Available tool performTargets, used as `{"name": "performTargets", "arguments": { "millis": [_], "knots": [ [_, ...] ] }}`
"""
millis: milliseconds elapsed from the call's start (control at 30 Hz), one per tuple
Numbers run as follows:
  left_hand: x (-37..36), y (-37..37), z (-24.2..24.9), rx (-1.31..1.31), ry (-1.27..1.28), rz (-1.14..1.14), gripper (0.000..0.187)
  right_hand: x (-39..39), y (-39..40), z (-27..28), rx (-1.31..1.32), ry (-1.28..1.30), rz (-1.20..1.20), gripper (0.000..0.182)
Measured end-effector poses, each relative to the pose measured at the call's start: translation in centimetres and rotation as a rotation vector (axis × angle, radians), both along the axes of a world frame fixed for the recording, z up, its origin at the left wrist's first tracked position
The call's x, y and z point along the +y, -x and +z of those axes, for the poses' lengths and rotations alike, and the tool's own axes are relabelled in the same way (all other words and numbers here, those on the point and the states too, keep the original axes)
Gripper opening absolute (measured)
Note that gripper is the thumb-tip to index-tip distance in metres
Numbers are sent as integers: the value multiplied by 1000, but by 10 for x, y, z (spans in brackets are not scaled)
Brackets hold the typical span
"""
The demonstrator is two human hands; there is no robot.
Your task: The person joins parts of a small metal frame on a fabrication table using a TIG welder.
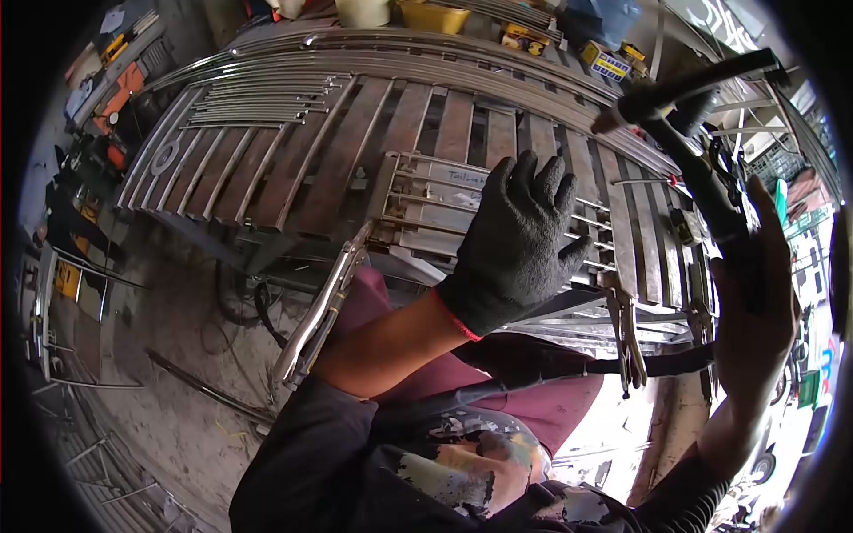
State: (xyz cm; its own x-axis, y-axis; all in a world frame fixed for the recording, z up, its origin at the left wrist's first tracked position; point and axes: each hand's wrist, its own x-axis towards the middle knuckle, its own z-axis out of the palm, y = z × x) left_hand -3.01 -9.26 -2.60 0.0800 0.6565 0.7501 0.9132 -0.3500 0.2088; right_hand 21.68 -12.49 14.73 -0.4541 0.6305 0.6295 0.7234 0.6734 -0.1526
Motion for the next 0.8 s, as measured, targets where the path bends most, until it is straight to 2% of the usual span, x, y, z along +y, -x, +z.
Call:
{"name": "performTargets", "arguments": {
  "millis": [100,267,333,433,467,533,633,733,800],
  "knots": [
    [5,18,-1,36,163,136,93,29,44,-1,-187,-102,150,71],
    [6,38,13,200,524,242,104,59,99,-31,-52,44,281,68],
    [7,38,6,195,408,264,102,68,111,-43,18,160,313,66],
    [9,40,-5,127,319,250,101,76,128,-54,50,347,236,64],
    [9,40,-5,98,309,237,101,88,129,-66,47,268,321,63],
    [10,40,-11,49,243,235,100,94,132,-70,-6,329,318,63],
    [6,48,-2,13,269,239,100,96,138,-74,-13,420,296,64],
    [5,58,7,-29,345,241,101,96,144,-81,20,424,303,66],
    [5,62,-5,-32,332,195,99,101,145,-90,31,358,359,66]
  ]
}}
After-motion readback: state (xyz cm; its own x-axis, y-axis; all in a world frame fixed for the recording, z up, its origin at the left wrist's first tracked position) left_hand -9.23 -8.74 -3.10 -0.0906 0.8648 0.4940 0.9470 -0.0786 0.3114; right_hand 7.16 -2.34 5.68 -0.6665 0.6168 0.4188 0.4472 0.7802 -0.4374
